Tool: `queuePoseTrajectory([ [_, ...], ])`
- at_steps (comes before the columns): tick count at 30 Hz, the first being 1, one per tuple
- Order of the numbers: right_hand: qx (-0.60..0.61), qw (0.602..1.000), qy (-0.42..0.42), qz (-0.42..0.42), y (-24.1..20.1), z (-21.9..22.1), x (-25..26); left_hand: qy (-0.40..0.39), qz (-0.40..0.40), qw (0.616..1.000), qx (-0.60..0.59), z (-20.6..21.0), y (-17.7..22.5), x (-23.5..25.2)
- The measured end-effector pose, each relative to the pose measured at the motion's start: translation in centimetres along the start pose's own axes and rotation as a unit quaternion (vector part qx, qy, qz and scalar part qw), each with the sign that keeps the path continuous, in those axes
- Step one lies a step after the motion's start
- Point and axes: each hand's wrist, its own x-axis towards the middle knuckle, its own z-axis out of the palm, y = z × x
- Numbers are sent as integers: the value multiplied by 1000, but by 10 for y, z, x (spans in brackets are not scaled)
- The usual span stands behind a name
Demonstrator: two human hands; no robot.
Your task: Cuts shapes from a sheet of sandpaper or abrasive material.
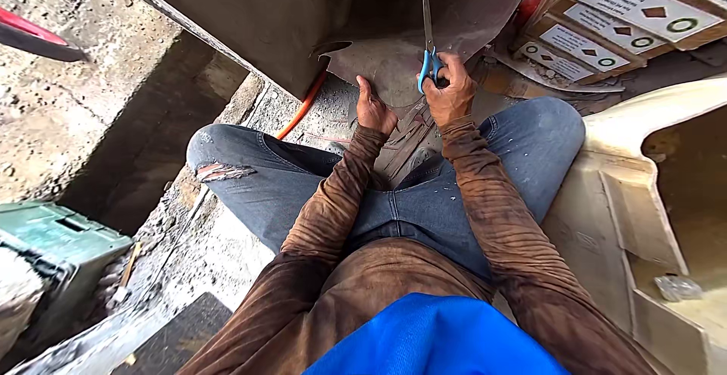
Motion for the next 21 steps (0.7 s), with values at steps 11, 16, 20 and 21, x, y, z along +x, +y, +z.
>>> queuePoseTrajectory([
  [11, -29, 999, 29, -34, -1, 6, -5, 22, -1, 997, 78, 1, 1, -2],
  [16, -22, 999, 7, -27, -1, 4, -7, 142, 12, 978, 150, 1, -7, 1],
  [20, 111, 992, 38, 51, -7, -24, -1, 133, 20, 983, 126, -1, -1, 5],
  [21, 138, 986, 70, 68, -6, -26, 0, 126, 24, 985, 116, -2, 2, 6],
])
